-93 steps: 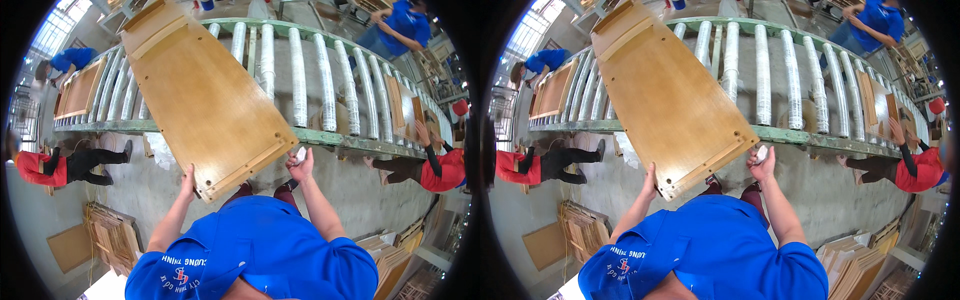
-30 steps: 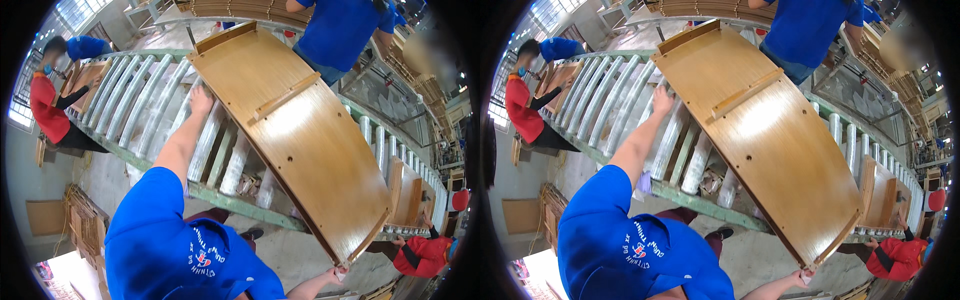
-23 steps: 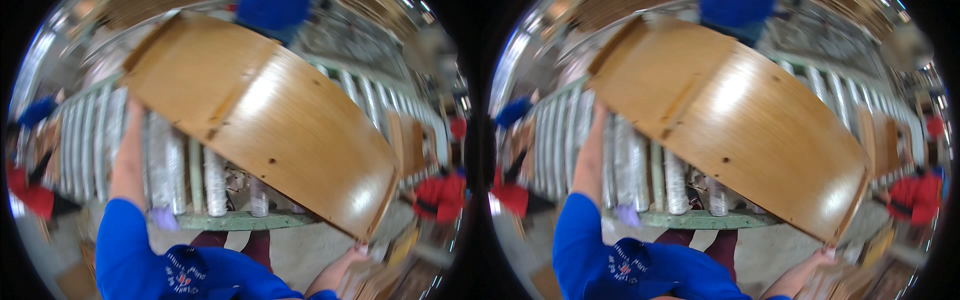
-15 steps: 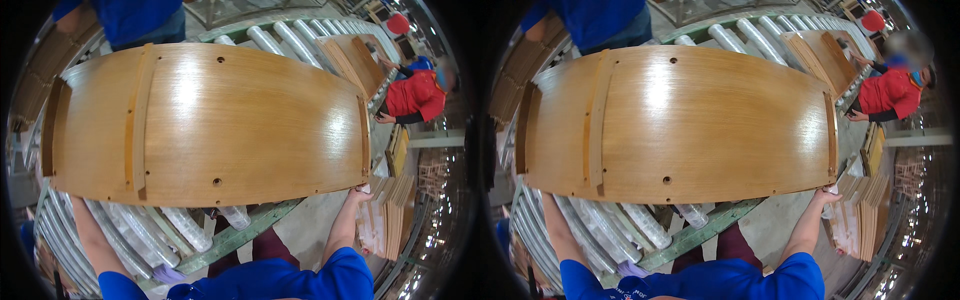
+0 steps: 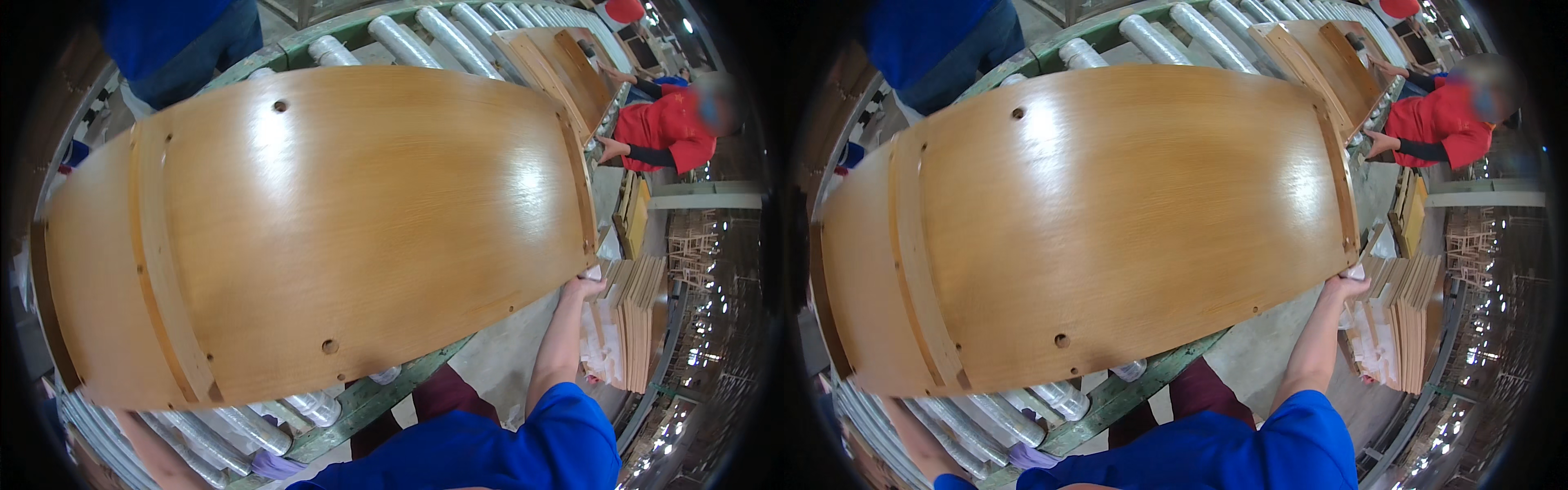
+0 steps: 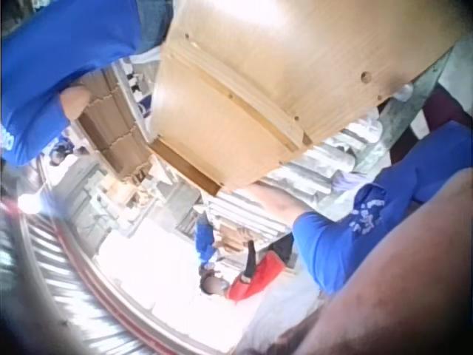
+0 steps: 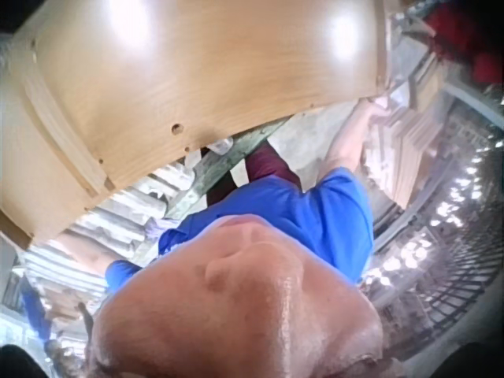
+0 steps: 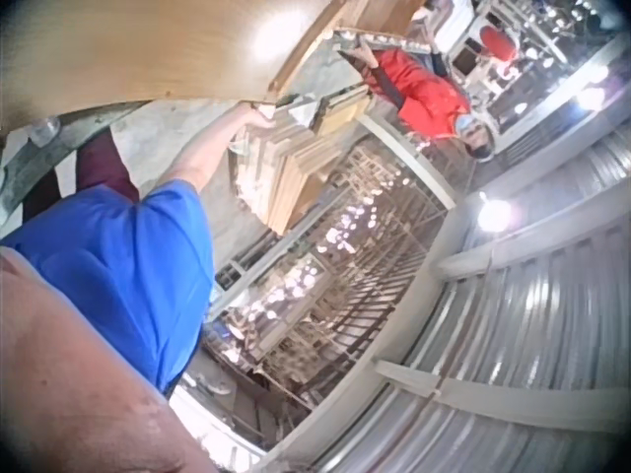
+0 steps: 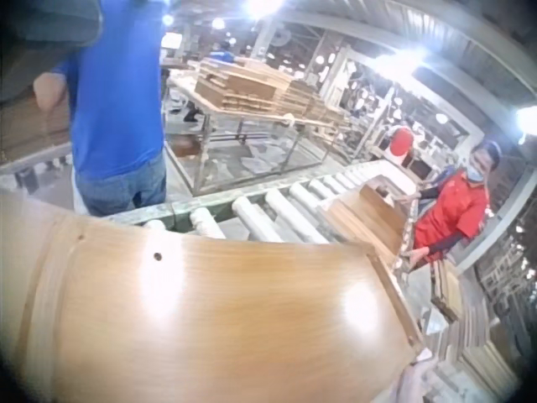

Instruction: The person wipes the surface of wooden panels with a cloth. They move along a conveyor line, handling multiple panels one at a time, wiping each surface thoroughly before placing them back on the line.

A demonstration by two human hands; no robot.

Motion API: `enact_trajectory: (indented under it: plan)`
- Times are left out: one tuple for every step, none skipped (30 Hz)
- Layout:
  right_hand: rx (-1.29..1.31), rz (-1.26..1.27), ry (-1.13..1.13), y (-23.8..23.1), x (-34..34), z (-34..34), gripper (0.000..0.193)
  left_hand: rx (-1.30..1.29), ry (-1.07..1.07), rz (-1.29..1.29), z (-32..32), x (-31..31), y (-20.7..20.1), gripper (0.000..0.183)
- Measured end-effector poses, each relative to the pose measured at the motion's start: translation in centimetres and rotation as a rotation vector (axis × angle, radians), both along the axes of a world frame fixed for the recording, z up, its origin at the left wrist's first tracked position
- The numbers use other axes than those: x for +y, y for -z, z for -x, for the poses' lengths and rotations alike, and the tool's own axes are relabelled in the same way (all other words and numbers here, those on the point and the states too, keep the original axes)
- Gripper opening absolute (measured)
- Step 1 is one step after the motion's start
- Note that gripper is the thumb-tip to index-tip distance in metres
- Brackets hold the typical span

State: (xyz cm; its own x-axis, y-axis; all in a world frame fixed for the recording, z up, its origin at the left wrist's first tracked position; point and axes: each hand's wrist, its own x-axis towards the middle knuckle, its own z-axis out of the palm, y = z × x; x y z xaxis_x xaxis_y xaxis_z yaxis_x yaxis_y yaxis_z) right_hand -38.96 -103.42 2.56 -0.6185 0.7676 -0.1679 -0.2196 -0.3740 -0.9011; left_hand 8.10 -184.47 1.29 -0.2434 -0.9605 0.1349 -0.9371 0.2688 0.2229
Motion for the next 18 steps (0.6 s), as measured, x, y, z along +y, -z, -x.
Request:
enact_trajectory:
  plan:
    - [-0.022,0.019,0.000,0.1,-0.1,0.8,0.063,0.002,-0.005,-0.001,-0.5,1.2,-0.2,0.048]
    - [0.006,0.007,-0.028,0.4,-0.3,1.4,0.063,0.004,-0.014,0.006,-1.4,2.6,-0.3,0.048]
    - [0.024,-0.010,-0.067,0.7,-1.0,2.6,0.064,-0.006,-0.039,0.003,-2.9,4.0,-0.4,0.048]
    - [0.043,-0.030,-0.098,0.7,-1.4,3.7,0.064,-0.012,-0.060,0.000,-4.1,5.4,-0.5,0.048]
    - [0.065,-0.034,-0.116,0.8,-1.2,4.9,0.064,-0.016,-0.080,-0.010,-5.1,6.6,-0.3,0.048]
    - [0.088,-0.047,-0.134,0.9,-0.9,6.2,0.064,-0.021,-0.099,-0.029,-6.1,7.8,0.2,0.048]
    - [0.099,-0.049,-0.151,1.4,-0.7,7.1,0.064,-0.028,-0.116,-0.042,-6.8,8.9,0.3,0.048]
    - [0.076,-0.021,-0.160,1.8,-1.7,8.3,0.063,-0.048,-0.145,-0.051,-8.4,10.7,0.2,0.048]
    - [0.040,0.011,-0.179,2.2,-3.5,9.5,0.063,-0.065,-0.182,-0.058,-10.0,12.2,-0.2,0.048]
    - [0.000,0.046,-0.196,2.7,-4.9,10.1,0.062,-0.080,-0.213,-0.057,-11.7,13.8,-1.0,0.048]
    - [-0.021,0.030,-0.195,3.2,-5.4,10.5,0.062,-0.091,-0.233,-0.058,-12.8,14.9,-1.7,0.048]
    - [-0.034,0.011,-0.208,3.6,-6.3,11.1,0.061,-0.091,-0.258,-0.073,-13.9,16.1,-2.4,0.048]
    - [-0.054,-0.010,-0.235,4.3,-6.9,11.4,0.061,-0.088,-0.282,-0.087,-15.2,17.4,-3.0,0.048]
    - [-0.019,-0.128,-0.189,4.4,-5.6,11.3,0.060,-0.063,-0.302,-0.128,-16.2,18.5,-2.7,0.048]
    - [0.049,-0.230,-0.147,3.5,-2.7,11.4,0.060,-0.010,-0.311,-0.173,-16.7,18.3,-2.5,0.048]
    - [0.251,-0.267,-0.244,0.7,1.0,10.4,0.060,0.051,-0.315,-0.223,-17.0,18.1,-1.7,0.048]
    - [0.065,-0.094,-0.143,2.9,-3.1,10.7,0.060,0.067,-0.429,-0.195,-21.0,22.2,-2.3,0.048]
    - [-0.049,-0.062,-0.086,2.6,-2.4,10.2,0.059,0.062,-0.467,-0.208,-22.5,22.3,-3.5,0.049]
